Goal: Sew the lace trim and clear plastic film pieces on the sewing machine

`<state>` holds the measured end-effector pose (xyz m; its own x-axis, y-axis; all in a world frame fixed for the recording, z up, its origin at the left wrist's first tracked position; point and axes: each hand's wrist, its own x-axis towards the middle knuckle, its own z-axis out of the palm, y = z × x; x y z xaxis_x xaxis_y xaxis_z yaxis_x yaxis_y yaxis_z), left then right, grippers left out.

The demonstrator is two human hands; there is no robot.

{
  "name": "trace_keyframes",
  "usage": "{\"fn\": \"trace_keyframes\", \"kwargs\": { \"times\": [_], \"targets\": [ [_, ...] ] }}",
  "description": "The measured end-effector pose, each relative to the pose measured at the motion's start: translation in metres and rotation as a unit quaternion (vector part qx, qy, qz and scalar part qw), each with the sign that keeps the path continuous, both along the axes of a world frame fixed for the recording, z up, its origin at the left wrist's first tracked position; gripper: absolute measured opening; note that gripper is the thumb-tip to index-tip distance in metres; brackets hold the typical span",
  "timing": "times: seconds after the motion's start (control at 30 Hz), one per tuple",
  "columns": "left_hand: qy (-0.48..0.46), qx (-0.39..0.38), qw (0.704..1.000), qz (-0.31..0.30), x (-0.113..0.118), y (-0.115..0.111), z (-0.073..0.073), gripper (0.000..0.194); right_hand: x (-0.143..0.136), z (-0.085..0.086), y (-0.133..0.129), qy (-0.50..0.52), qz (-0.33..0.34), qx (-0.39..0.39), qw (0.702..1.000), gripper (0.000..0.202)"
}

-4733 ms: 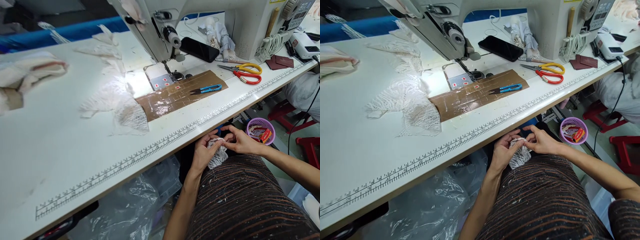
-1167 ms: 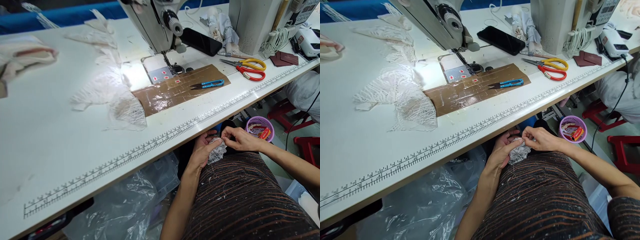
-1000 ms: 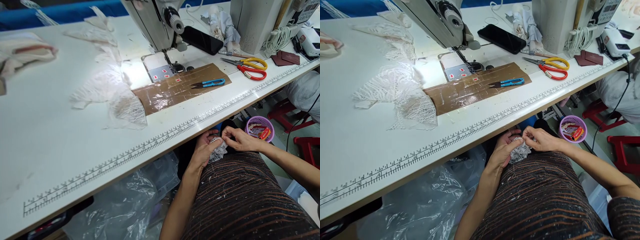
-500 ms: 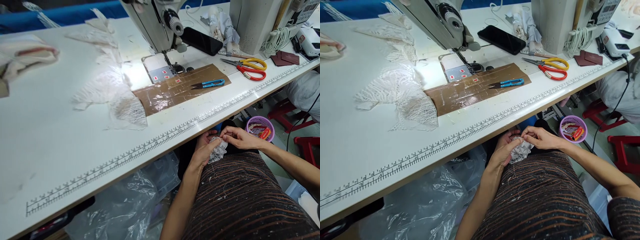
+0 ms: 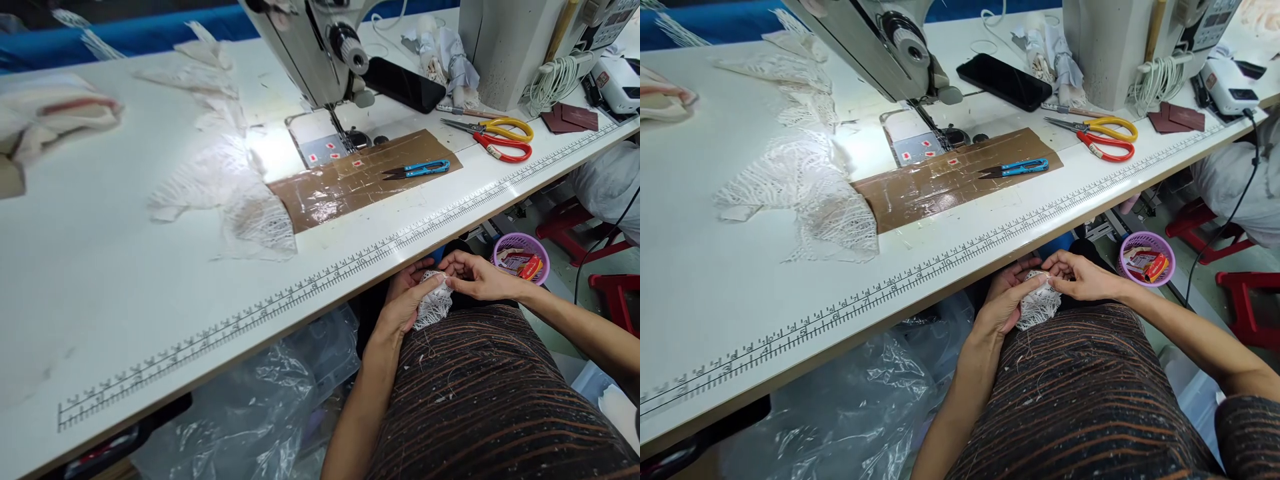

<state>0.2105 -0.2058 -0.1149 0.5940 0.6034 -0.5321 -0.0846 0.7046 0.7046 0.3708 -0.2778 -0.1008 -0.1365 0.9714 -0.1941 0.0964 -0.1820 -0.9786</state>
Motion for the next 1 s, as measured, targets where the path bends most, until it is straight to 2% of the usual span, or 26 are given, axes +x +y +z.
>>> {"fn": "trace_keyframes", "kwargs": {
  "times": [0.17, 0.3, 0.6, 0.83, 1.0],
  "targets": [
    [-0.012, 0.034, 0.999, 0.002, 0.0, 0.003, 0.006, 0.059, 0.005, -0.002, 0.0, 0.037, -0.027, -0.013, 0.999, 0.027],
    [0.008, 0.08, 0.997, -0.007, 0.001, 0.004, 0.008, 0.054, 0.012, 0.001, -0.002, 0.02, -0.036, -0.016, 0.999, 0.031],
    [0.044, 0.137, 0.989, -0.041, 0.011, 0.007, -0.004, 0.057, 0.019, -0.005, -0.009, -0.078, -0.048, 0.014, 0.996, 0.028],
    [0.056, 0.177, 0.982, -0.039, 0.016, 0.011, -0.011, 0.053, 0.022, -0.01, -0.008, -0.072, -0.06, 0.012, 0.996, 0.031],
    [0.044, 0.195, 0.979, -0.047, 0.015, 0.012, -0.014, 0.054, 0.023, -0.012, -0.006, -0.007, -0.068, -0.015, 0.998, 0.031]
  ]
}}
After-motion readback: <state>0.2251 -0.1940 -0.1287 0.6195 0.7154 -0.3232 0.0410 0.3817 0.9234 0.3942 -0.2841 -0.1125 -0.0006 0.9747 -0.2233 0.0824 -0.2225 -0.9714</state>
